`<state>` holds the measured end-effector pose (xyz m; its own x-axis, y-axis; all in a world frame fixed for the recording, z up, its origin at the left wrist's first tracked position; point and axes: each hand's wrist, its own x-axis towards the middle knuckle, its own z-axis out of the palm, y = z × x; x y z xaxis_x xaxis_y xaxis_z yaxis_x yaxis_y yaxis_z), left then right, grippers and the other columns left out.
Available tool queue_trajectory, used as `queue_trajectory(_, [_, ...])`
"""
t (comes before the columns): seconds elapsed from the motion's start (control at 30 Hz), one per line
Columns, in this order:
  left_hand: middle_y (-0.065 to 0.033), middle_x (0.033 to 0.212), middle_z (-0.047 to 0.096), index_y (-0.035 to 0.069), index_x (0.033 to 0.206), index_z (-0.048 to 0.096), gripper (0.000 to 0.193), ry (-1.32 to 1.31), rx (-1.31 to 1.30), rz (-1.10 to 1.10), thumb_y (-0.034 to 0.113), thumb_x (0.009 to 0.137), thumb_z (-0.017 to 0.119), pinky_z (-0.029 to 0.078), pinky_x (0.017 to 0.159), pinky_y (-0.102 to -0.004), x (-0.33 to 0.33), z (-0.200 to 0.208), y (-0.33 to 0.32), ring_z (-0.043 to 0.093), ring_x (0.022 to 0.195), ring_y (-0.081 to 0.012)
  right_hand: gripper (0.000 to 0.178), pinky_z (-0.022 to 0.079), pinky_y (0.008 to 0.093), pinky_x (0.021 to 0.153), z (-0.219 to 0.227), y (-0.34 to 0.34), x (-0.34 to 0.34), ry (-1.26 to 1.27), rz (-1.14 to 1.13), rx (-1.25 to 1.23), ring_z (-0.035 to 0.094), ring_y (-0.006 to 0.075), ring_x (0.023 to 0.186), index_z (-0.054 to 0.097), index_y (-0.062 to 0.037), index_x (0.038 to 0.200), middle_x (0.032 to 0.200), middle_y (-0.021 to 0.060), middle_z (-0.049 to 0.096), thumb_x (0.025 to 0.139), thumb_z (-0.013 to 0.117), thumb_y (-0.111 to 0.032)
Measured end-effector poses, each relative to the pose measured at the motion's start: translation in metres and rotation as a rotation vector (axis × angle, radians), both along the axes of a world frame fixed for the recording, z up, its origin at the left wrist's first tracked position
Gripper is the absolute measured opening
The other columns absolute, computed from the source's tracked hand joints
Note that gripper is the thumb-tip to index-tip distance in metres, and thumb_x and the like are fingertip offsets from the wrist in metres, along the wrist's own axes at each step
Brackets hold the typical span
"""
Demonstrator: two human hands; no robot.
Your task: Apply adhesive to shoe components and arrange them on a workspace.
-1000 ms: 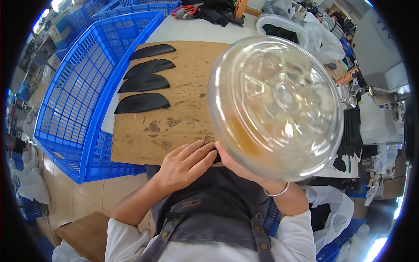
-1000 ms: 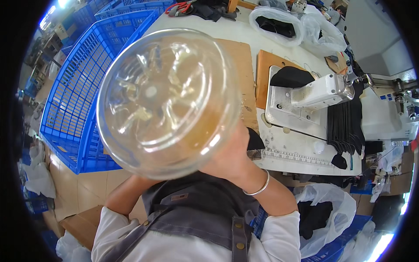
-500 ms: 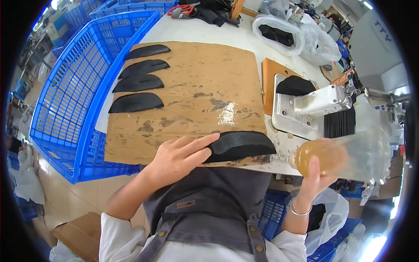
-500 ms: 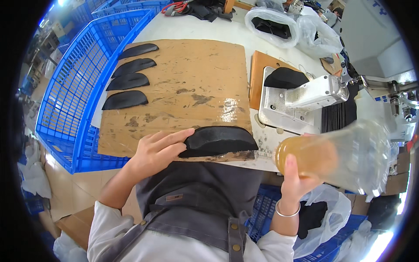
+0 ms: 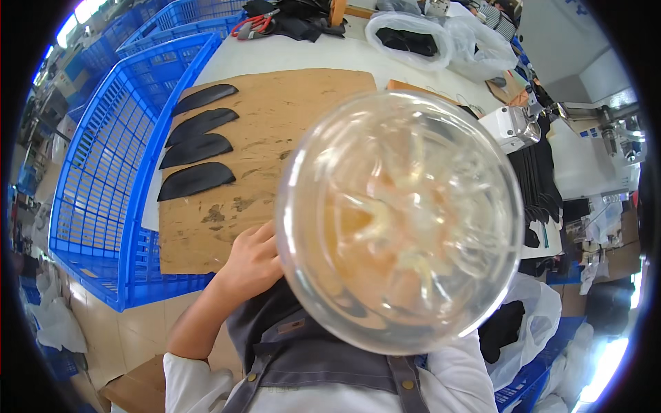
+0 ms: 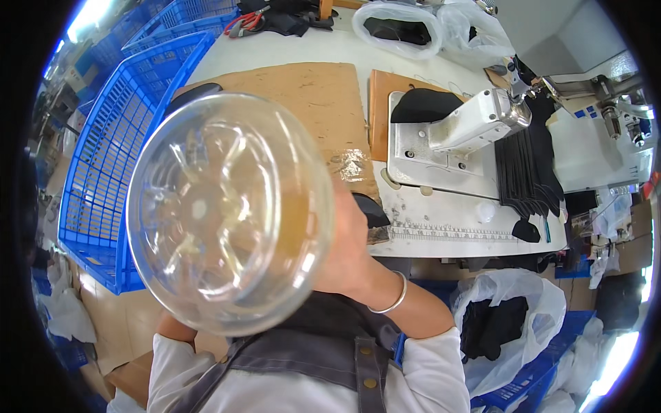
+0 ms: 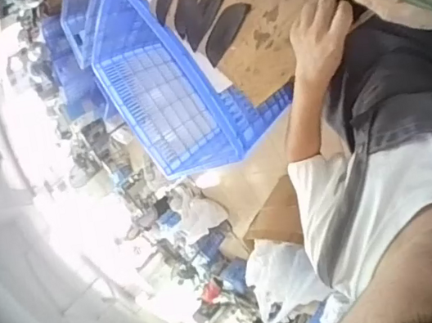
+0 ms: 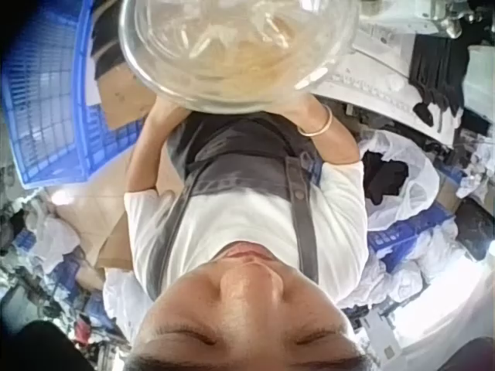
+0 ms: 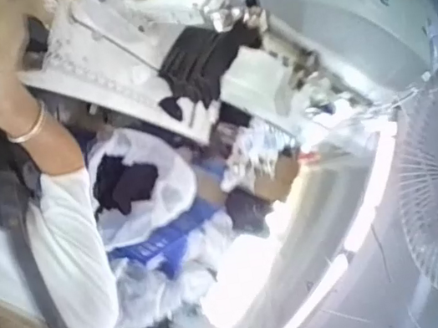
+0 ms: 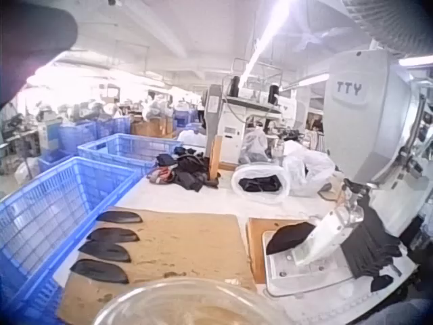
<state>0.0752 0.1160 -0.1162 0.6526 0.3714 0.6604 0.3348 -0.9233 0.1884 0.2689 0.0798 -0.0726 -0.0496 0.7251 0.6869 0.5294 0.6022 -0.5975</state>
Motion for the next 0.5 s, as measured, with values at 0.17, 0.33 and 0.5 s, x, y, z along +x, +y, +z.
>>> queue_trajectory(0.17, [-0.0069, 0.118, 0.06, 0.009, 0.083, 0.053, 0.019, 0.1, -0.046, 0.064, 0.012, 0.068, 0.064, 0.048, 0.059, -0.029, 0.002, 0.005, -0.001, 0.06, 0.08, -0.0187, 0.051, 0.042, 0.0393, 0.076, -0.016, -0.014, 0.052, -0.269, -0.051, -0.028, 0.052, 0.0292, 0.091, 0.047, 0.0006, 0.109, 0.098, 0.0145, 0.052, 0.066, 0.071, -0.014])
queue_trajectory(0.33, [-0.0082, 0.114, 0.062, 0.009, 0.083, 0.053, 0.023, 0.011, -0.244, 0.011, 0.014, 0.071, 0.072, 0.048, 0.059, -0.0296, 0.004, 0.013, 0.003, 0.06, 0.079, -0.0208, 0.067, 0.046, 0.0345, 0.089, -0.01, -0.029, 0.12, -0.233, -0.384, 0.052, 0.053, 0.023, 0.105, 0.036, 0.0022, 0.128, 0.115, 0.0142, 0.052, 0.072, 0.072, -0.004])
queue_trajectory(0.5, [-0.0068, 0.103, 0.063, 0.007, 0.09, 0.055, 0.035, -0.146, -0.367, 0.151, 0.023, 0.068, 0.077, 0.048, 0.063, -0.0299, 0.019, 0.032, 0.009, 0.058, 0.08, -0.0241, 0.059, 0.047, 0.0397, 0.089, -0.021, -0.054, 0.149, 0.597, -0.398, -0.001, 0.056, 0.0251, 0.102, 0.036, -0.0006, 0.129, 0.112, 0.0147, 0.052, 0.08, 0.064, -0.019])
